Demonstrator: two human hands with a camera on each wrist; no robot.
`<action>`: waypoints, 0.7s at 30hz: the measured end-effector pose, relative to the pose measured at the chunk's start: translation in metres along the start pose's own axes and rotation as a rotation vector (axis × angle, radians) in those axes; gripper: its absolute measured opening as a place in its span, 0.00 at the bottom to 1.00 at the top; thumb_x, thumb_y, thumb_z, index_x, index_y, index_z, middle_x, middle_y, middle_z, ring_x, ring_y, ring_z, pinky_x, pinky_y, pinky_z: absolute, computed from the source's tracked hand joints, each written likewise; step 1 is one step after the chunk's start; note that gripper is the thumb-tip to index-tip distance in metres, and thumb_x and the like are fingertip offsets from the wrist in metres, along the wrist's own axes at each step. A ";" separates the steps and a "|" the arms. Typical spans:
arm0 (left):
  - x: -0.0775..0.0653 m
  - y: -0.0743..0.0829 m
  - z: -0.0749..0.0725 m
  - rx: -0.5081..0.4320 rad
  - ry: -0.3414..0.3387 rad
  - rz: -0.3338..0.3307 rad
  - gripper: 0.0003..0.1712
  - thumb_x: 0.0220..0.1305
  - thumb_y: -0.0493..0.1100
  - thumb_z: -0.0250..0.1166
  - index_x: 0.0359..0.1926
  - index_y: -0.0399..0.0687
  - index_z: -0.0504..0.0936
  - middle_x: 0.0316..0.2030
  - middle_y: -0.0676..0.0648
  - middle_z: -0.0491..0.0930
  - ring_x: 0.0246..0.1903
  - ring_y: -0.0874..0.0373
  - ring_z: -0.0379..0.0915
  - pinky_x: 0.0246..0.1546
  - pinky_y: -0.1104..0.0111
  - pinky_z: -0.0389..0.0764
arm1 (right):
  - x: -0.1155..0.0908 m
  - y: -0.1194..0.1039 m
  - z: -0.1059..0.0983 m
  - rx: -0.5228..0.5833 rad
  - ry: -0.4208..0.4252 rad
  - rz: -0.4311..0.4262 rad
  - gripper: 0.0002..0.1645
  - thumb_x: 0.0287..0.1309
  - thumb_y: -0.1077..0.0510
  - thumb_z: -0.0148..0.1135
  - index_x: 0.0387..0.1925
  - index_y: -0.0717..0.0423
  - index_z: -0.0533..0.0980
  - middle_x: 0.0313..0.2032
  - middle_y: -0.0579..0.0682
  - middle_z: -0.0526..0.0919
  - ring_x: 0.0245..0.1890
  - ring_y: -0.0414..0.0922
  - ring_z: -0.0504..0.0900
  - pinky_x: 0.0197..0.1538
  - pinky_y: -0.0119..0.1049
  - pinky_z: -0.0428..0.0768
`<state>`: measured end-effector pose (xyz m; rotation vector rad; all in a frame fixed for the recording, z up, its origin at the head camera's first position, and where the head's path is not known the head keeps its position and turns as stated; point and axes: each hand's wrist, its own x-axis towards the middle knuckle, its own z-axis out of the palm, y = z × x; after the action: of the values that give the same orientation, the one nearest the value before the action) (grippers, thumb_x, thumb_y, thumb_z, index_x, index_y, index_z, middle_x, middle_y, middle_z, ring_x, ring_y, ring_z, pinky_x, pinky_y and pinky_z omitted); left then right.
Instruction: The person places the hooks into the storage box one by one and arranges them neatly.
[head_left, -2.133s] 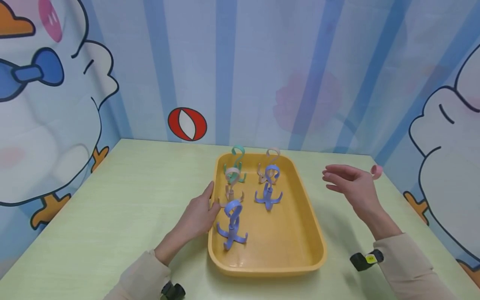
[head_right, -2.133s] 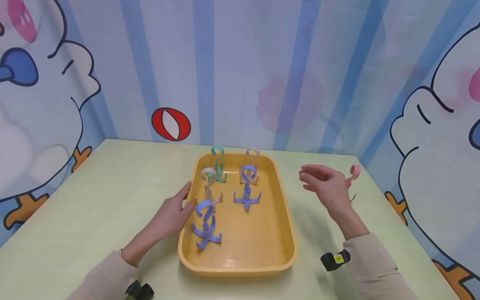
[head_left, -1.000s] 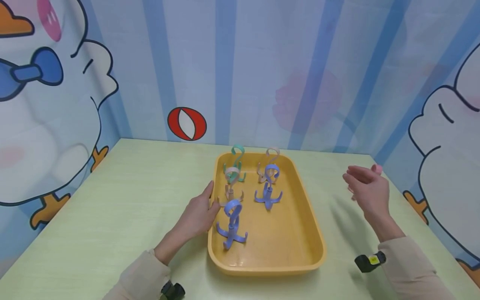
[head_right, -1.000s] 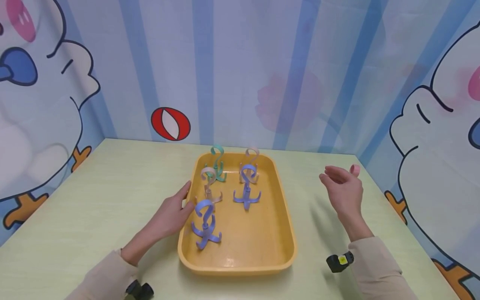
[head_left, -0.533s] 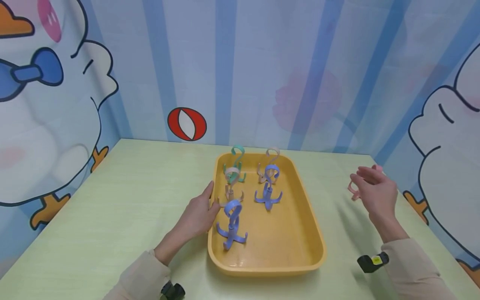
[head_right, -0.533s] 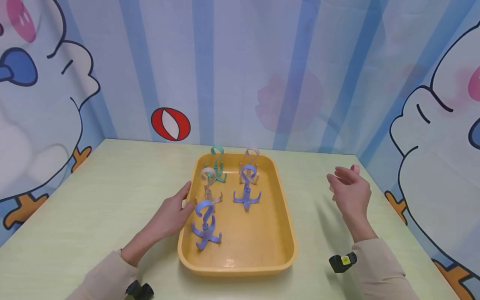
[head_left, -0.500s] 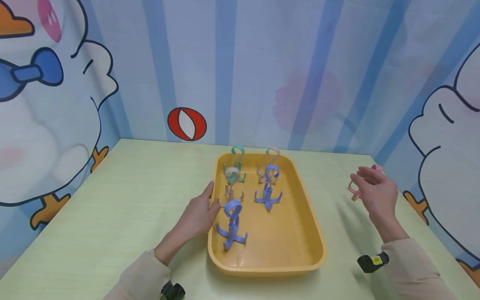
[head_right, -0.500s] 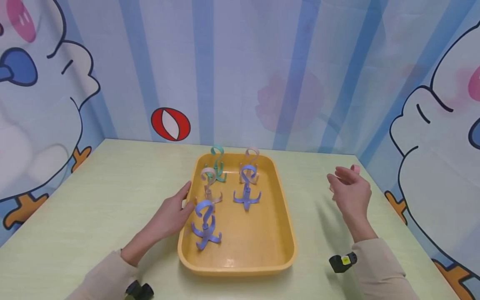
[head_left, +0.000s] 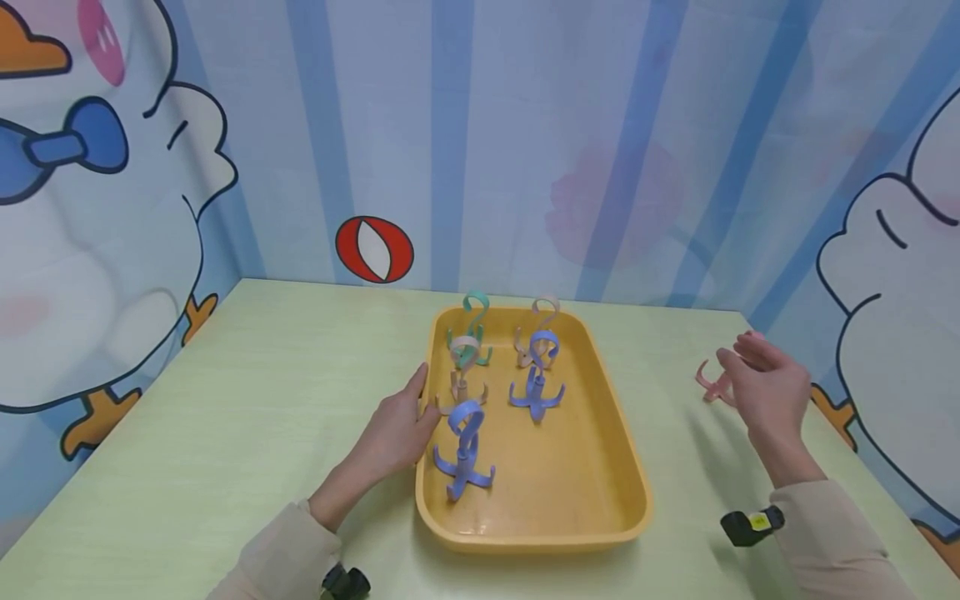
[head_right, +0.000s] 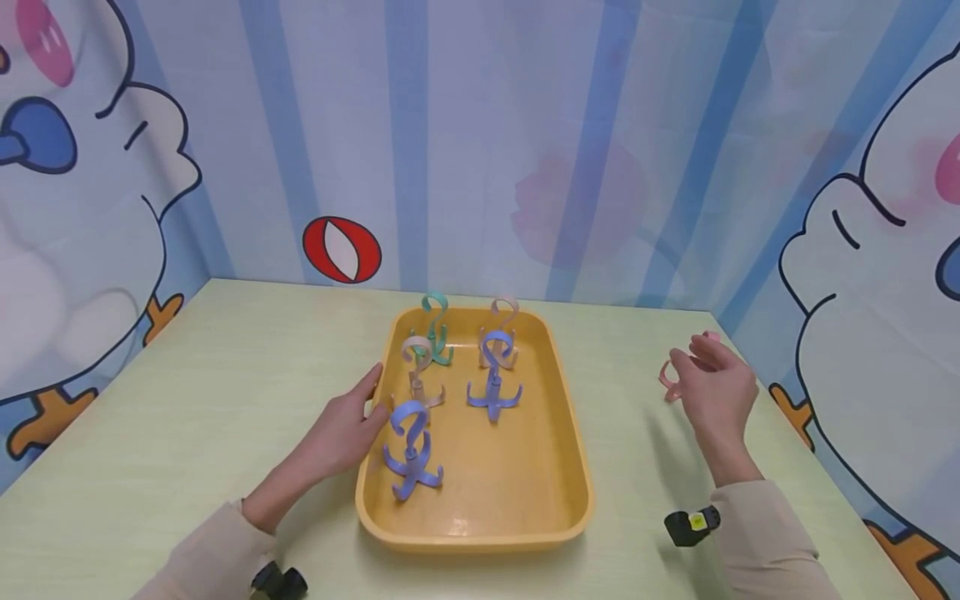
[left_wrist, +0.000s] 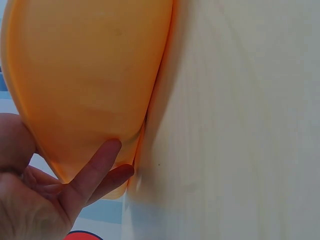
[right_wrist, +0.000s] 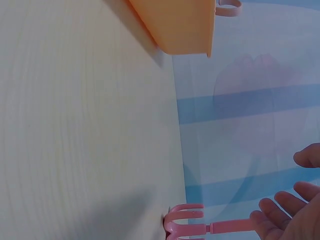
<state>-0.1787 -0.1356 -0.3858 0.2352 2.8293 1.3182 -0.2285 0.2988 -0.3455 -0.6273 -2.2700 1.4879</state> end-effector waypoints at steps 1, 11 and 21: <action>0.000 0.000 0.000 0.000 -0.001 -0.001 0.42 0.75 0.39 0.51 0.83 0.32 0.47 0.34 0.41 0.80 0.14 0.60 0.71 0.16 0.69 0.73 | 0.001 0.000 -0.001 0.006 0.002 0.003 0.35 0.70 0.44 0.65 0.75 0.44 0.73 0.74 0.43 0.74 0.73 0.41 0.72 0.76 0.39 0.70; 0.001 -0.001 0.001 0.010 0.004 0.007 0.42 0.75 0.39 0.51 0.83 0.32 0.48 0.34 0.41 0.80 0.14 0.60 0.72 0.16 0.69 0.73 | 0.002 0.001 -0.003 -0.012 0.014 0.007 0.35 0.71 0.43 0.64 0.76 0.43 0.72 0.74 0.45 0.76 0.74 0.43 0.73 0.76 0.42 0.71; 0.001 -0.001 0.001 -0.002 0.010 0.015 0.42 0.74 0.38 0.51 0.83 0.31 0.48 0.50 0.33 0.83 0.16 0.60 0.75 0.17 0.68 0.76 | 0.006 0.001 -0.007 0.001 0.070 0.054 0.30 0.68 0.45 0.66 0.70 0.41 0.79 0.69 0.41 0.81 0.54 0.30 0.80 0.69 0.38 0.77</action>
<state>-0.1797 -0.1353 -0.3875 0.2509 2.8404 1.3283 -0.2294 0.3075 -0.3431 -0.7341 -2.2160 1.4686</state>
